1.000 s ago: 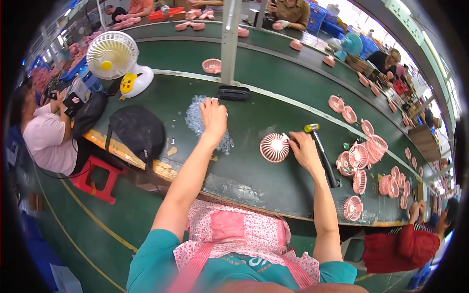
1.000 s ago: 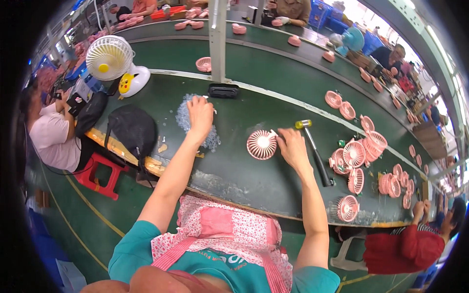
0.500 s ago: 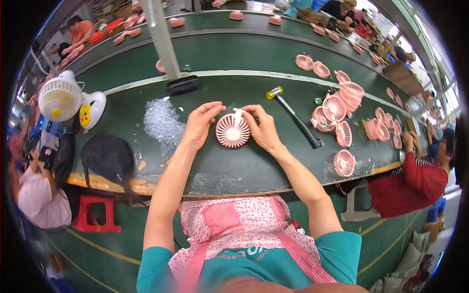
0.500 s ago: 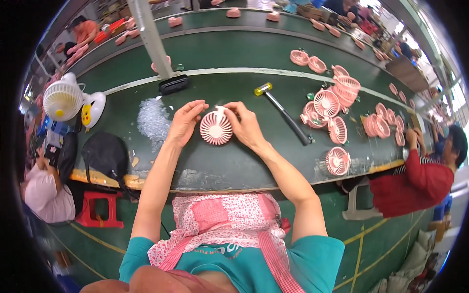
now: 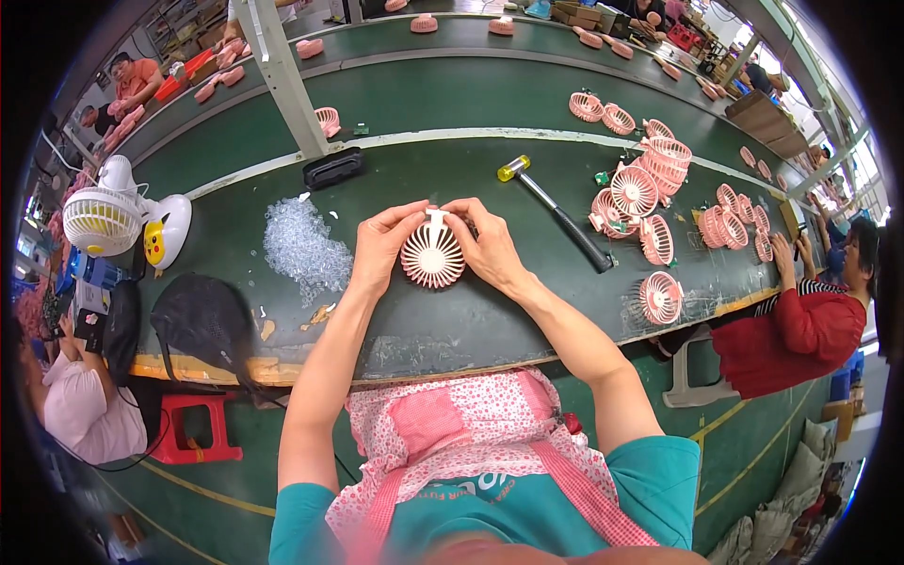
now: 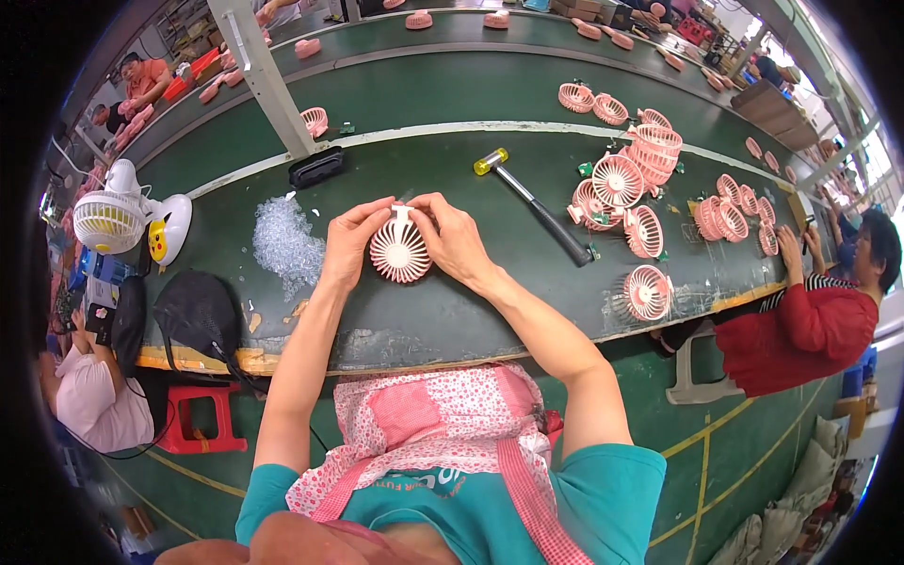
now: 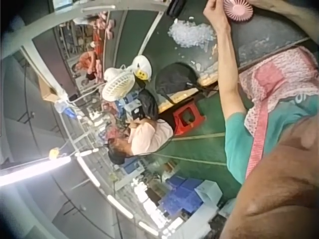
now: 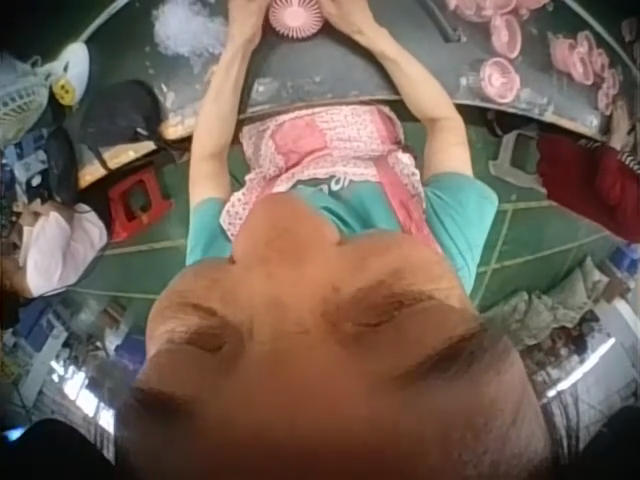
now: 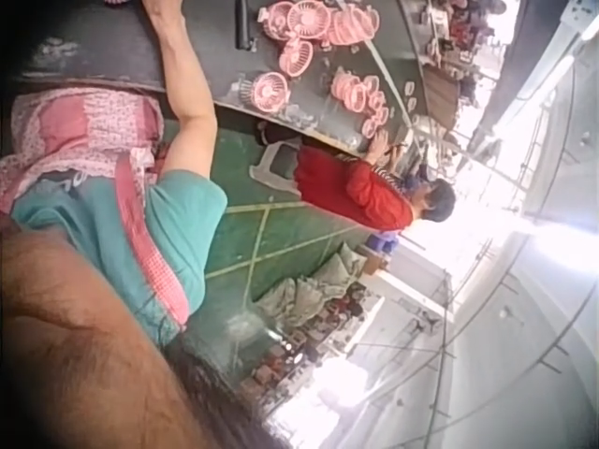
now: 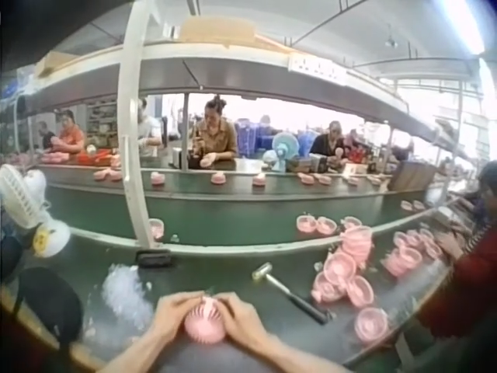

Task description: The person assembles portable fan covers by fitting small plastic clips into fan grilles by hand, tapping them into place with a small mallet, and placing the assembled pieces on the workbench.

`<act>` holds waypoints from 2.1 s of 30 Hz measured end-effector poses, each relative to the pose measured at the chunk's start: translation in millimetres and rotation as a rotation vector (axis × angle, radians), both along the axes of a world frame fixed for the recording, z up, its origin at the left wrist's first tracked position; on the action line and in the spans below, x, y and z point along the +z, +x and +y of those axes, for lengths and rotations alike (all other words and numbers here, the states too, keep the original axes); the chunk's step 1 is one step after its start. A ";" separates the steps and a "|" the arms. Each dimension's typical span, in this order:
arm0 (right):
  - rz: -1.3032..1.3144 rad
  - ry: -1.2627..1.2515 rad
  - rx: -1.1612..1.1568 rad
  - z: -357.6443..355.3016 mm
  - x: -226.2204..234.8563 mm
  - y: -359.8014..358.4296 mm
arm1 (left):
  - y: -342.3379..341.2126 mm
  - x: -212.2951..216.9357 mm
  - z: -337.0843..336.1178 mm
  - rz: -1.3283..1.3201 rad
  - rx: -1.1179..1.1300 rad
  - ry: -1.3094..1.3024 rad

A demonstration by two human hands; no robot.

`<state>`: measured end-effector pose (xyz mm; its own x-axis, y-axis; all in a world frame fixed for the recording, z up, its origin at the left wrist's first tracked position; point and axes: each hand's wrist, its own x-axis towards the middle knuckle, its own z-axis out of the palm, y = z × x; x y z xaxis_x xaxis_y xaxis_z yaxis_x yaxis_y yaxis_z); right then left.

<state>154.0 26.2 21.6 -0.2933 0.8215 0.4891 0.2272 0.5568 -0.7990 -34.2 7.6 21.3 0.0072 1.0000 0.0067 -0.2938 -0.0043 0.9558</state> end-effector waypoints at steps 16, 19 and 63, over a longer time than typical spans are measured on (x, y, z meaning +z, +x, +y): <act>0.068 -0.125 0.105 -3.0 6.8 13.5 | 9.9 -0.9 -6.5 0.042 -0.113 0.123; 0.037 0.136 0.007 1.7 9.5 2.7 | 10.7 0.0 -3.1 0.256 0.021 0.284; 0.073 0.240 -0.353 128.4 21.2 48.8 | 11.2 -22.7 13.1 0.943 0.450 0.629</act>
